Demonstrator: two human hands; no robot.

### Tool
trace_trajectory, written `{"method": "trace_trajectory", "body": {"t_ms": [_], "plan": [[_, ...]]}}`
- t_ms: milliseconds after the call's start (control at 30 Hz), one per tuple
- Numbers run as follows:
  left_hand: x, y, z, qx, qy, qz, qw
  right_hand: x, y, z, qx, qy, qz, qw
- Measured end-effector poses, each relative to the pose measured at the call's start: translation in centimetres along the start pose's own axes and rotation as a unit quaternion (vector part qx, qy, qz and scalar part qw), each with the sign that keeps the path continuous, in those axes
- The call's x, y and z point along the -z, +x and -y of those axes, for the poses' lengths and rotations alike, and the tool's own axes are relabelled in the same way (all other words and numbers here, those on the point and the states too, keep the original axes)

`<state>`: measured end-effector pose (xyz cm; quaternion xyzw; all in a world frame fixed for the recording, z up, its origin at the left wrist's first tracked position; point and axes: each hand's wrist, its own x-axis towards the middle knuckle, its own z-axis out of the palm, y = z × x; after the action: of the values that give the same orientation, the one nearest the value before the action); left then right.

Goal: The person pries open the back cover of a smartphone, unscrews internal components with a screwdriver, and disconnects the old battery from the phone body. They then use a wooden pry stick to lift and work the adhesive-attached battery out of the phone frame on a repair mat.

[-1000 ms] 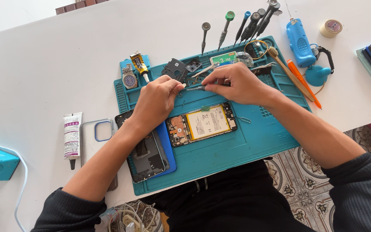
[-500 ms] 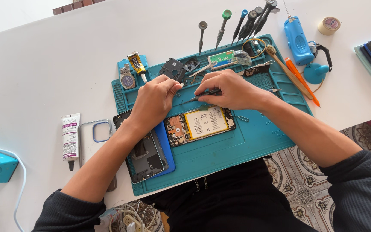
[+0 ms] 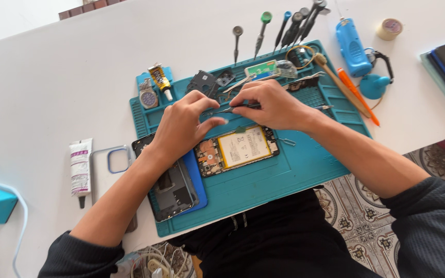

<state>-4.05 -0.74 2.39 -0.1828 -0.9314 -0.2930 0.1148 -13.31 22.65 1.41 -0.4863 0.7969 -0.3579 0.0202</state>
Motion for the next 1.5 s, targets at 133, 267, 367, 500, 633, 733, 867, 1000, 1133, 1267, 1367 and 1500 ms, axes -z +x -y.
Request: {"method": "trace_trajectory", "body": {"t_ms": [133,267,367,500,633,733,867,1000,1133,1267,1367,1500], "plan": [[-0.5,0.2,-0.1,-0.023,0.032,-0.025,0.999,0.0,0.0,-0.2,0.020,0.003,-0.007,1.000],[-0.9,0.2,-0.1,-0.018,0.051,-0.037,0.998,0.1,-0.1,0.0,0.028,0.016,-0.009,0.999],[-1.1,0.2,-0.1,-0.008,0.053,-0.037,0.998,0.2,-0.2,0.3,-0.012,0.045,0.005,0.999],[-1.2,0.4,-0.1,0.011,0.057,-0.029,0.998,0.7,0.0,0.4,-0.004,0.043,-0.003,0.999],[-1.1,0.4,-0.1,0.005,0.049,-0.035,0.998,1.4,-0.1,0.0,-0.006,0.040,-0.016,0.999],[-1.0,0.3,0.0,0.000,0.036,-0.040,0.999,2.2,-0.2,-0.4,-0.031,0.026,-0.013,0.999],[-1.0,0.3,0.3,0.010,0.010,-0.036,0.999,3.3,-0.4,-0.7,-0.041,0.023,-0.043,0.998],[-0.8,0.1,0.5,0.008,-0.012,-0.039,0.999,3.9,-0.6,-0.7,-0.068,0.097,-0.076,0.990],[-0.5,0.1,0.5,0.012,-0.044,-0.068,0.997,4.5,-0.9,-0.4,-0.070,0.172,-0.084,0.979],[-0.4,0.4,0.5,0.072,-0.097,-0.059,0.991,5.1,-1.1,-0.2,-0.083,0.218,-0.096,0.968],[-0.3,0.4,0.5,0.083,-0.118,-0.053,0.988,5.3,-1.3,-0.3,-0.073,0.227,-0.105,0.965],[-0.3,0.4,0.5,0.076,-0.115,-0.057,0.989,4.5,-1.2,-0.3,-0.023,0.186,-0.112,0.976]]}}
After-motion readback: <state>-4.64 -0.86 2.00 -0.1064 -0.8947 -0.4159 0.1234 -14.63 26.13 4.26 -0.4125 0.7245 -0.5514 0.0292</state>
